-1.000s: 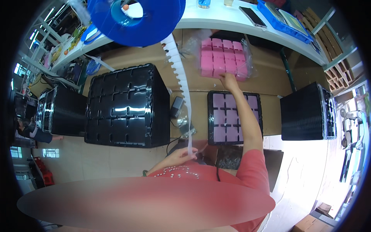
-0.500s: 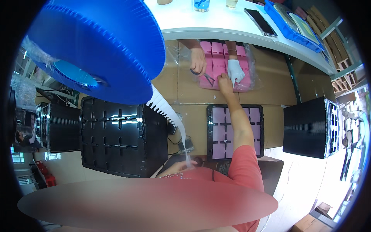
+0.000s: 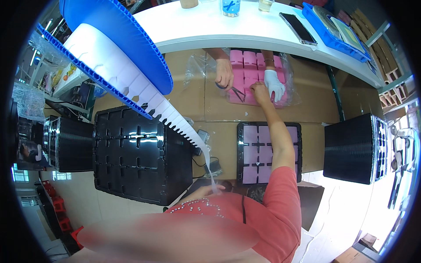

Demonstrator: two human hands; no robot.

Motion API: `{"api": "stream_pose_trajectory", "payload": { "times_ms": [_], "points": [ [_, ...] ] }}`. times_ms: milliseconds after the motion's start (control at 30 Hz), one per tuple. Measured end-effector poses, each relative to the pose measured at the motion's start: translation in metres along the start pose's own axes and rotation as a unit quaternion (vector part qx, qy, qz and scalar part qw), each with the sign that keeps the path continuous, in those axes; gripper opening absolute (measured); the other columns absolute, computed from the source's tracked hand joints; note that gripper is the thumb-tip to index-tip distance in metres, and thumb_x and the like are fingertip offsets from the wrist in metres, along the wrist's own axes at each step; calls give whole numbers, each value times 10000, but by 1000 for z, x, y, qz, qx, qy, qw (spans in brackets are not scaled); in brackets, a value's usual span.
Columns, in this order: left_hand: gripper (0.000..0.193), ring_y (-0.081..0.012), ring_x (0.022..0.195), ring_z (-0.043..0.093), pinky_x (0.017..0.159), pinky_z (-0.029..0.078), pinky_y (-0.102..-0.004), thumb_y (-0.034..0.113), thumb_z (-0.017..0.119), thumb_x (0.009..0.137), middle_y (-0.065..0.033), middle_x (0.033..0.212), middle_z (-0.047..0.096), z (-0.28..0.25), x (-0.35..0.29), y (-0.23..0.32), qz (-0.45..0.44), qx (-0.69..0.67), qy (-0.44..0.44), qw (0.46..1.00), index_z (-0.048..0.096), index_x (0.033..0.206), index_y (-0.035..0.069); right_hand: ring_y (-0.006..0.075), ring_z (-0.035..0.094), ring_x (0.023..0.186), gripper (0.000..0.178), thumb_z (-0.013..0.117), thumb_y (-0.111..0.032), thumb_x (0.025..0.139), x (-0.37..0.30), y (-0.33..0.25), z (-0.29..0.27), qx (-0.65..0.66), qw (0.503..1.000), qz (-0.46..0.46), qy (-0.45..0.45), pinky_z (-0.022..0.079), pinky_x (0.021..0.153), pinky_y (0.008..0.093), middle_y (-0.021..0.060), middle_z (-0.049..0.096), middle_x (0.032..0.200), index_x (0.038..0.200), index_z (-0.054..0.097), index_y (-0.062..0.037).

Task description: The person assembles foam pads and black enclosures into plastic trays by hand, then secures the components in place with tape strips from a tape reel.

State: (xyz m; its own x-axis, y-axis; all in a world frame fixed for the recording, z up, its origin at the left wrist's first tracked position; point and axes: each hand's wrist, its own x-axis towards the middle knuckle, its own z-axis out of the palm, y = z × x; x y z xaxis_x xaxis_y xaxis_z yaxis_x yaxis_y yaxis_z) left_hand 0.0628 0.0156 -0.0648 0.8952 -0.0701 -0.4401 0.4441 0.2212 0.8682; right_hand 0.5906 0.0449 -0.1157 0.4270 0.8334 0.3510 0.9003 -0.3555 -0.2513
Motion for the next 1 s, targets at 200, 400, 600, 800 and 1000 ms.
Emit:
{"api": "stream_pose_trajectory", "payload": {
  "times_ms": [200,400,600,800,1000],
  "points": [
    [370,-147,1017,625,939,463,-298,234,586,1005,-67,1073,664,0,-5,15,4,36,8,999,539,1317,42,327,669,839,151,710,-156,843,15,-7,-23,125,987,93,28,522,766,392,156,709,878,944,736,-47],
    [379,-156,1107,614,942,483,-318,193,581,1003,-93,1154,653,6,-10,32,20,47,-9,999,522,1343,36,339,679,804,184,608,-198,967,29,-74,-105,164,943,161,239,521,711,402,175,691,889,1084,633,-57],
    [657,-326,1195,591,936,514,-353,294,745,877,-218,1284,565,24,-24,79,185,310,179,915,462,1388,-7,209,636,776,130,574,-120,1001,-55,-146,-193,169,866,93,462,512,662,299,110,642,954,1083,602,-24],
    [764,-359,1206,548,902,536,-371,275,821,774,-232,1406,458,58,-65,172,458,357,416,700,459,1405,43,118,580,733,121,523,34,975,-172,-272,-245,141,870,-80,465,503,660,237,107,613,965,1091,540,6],
    [550,-363,1204,540,918,532,-389,61,754,690,-193,1398,485,68,-129,217,554,497,464,481,624,1224,54,243,651,634,295,698,-57,848,-210,-366,-285,274,876,-319,235,500,538,319,90,653,811,1099,545,-32]
  ]
}}
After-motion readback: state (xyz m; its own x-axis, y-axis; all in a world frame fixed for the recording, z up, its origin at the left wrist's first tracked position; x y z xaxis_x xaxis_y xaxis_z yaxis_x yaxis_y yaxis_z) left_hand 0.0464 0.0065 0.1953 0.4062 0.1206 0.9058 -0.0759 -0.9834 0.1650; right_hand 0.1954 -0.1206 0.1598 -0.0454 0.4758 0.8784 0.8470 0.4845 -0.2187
